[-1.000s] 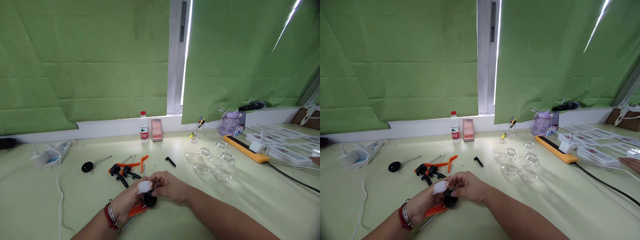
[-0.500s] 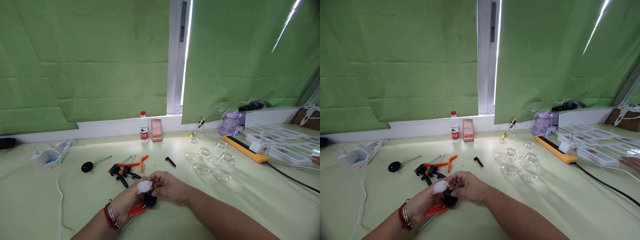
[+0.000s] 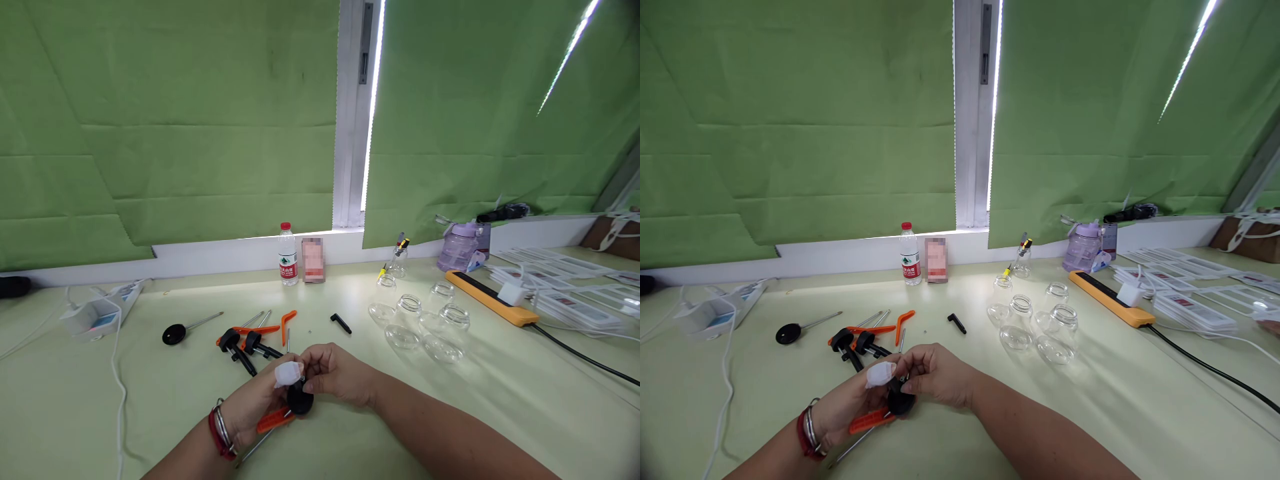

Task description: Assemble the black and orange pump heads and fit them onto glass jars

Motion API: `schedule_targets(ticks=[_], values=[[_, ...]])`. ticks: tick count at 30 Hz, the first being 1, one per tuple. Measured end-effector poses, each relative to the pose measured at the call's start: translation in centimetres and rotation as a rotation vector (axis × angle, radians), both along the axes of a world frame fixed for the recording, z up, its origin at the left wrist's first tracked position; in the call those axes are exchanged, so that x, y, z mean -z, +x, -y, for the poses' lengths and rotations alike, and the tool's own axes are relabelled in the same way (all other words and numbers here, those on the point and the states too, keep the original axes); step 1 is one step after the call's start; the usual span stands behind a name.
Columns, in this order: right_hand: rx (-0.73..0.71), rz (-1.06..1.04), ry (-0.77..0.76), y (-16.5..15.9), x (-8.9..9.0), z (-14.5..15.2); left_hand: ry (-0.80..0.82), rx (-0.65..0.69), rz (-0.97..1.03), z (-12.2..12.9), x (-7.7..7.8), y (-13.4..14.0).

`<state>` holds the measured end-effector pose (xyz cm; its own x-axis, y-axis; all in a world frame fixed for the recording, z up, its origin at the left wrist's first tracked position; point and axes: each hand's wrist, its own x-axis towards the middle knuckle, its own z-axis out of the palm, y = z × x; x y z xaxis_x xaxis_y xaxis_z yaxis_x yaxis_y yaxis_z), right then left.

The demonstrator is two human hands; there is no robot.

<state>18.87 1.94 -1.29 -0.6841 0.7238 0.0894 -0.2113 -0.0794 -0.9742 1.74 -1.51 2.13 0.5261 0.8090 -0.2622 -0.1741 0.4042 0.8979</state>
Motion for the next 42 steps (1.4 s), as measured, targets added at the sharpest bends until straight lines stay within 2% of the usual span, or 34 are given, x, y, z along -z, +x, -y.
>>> schedule_targets(ticks=[6,16,27,42], values=[[-0.013,-0.011,0.009,0.1,0.1,0.0,-0.016,0.015,0.026,0.1,-0.2,0.1],[0.003,0.008,-0.007,0.0,-0.2,0.1,-0.027,0.036,0.045,-0.3,0.9,-0.4],[0.002,0.002,0.021,0.0,-0.4,0.3,-0.023,0.008,0.015,-0.3,0.9,-0.4],[0.010,-0.018,-0.016,-0.1,-0.2,0.3,-0.057,0.008,0.026,-0.3,0.5,-0.3]])
